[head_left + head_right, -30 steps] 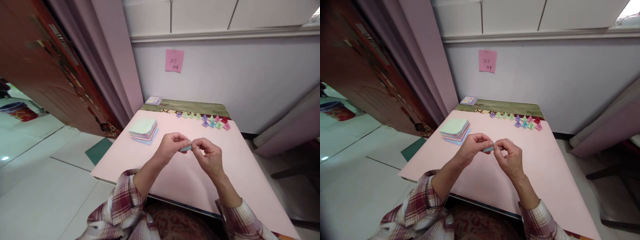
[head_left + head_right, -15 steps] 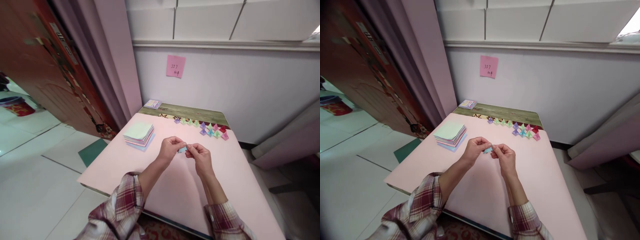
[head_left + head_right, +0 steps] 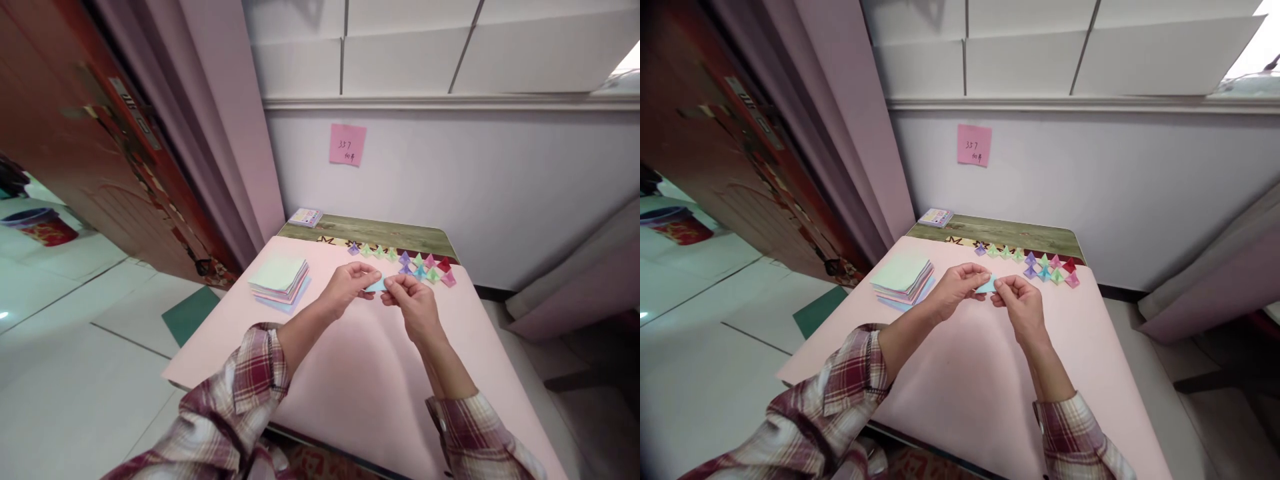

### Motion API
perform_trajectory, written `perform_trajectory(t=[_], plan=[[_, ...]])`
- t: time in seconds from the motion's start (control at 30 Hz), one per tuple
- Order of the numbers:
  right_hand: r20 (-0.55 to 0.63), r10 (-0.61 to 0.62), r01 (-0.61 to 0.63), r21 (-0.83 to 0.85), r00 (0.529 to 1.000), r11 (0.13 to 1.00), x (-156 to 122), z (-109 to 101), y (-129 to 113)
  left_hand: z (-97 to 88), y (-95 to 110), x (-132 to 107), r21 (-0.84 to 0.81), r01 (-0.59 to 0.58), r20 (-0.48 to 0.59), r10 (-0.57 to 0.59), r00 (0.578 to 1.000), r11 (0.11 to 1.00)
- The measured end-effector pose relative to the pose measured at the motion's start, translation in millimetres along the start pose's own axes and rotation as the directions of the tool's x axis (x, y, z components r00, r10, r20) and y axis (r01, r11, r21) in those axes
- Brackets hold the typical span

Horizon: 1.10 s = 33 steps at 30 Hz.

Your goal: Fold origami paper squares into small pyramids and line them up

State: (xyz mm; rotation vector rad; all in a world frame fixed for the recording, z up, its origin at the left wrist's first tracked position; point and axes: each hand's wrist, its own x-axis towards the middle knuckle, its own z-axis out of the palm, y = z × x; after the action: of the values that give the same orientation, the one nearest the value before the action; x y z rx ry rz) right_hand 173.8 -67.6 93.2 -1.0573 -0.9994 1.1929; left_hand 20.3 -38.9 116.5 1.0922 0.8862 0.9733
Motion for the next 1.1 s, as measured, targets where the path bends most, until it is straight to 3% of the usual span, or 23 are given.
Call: perform_trajectory(t=[0.07,0.17,0.33,0.43,0.57,0.7,0.93,1.0,1.1], plan=[[-0.082,-0.055,0.057,0.021,0.995,0.998,-1,6,-4,4.2,1,-5,-0.028,0.017,0.010,-0.017,1.000,0.999],[-0.113,-0.084,0.088,0.027,0.990,0.996,-5,13,-11,6.4,3,-11,-0.021,-0.018,-0.011,0.018,1.000,1.000],[0.018,-0.025,0.026,-0.064,1.000,0.998,-8,11,-24,1.4,14,-11,0.115,-0.019,0.036,0.015,0.999,0.993],[0.020,-0.083,0.085,-0.182,0.996,0.980,-4,6,-27,-0.1,19,-7,0.170,0.015,0.051,-0.024,0.998,0.985],[-0.065,-0.155,0.139,-0.201,0.986,0.970,5,7,-24,2.3,19,-1,0.082,0.007,0.079,-0.014,0.997,0.997],[-0.133,-0.146,0.133,-0.100,0.980,0.986,13,13,-24,2.7,22,7,0.003,-0.065,0.023,0.065,0.998,0.998],[0.060,0.021,-0.010,-0.175,0.998,0.984,26,4,-37,-6.5,36,24,0.250,-0.089,0.117,0.061,0.991,0.964],[0.023,0.020,-0.015,-0.187,1.000,0.982,30,1,-37,-5.8,35,25,0.204,-0.103,0.086,0.087,0.992,0.973],[-0.114,0.033,-0.039,-0.048,0.993,0.998,33,1,-31,-1.2,29,20,0.095,-0.167,-0.082,0.175,0.981,0.981]])
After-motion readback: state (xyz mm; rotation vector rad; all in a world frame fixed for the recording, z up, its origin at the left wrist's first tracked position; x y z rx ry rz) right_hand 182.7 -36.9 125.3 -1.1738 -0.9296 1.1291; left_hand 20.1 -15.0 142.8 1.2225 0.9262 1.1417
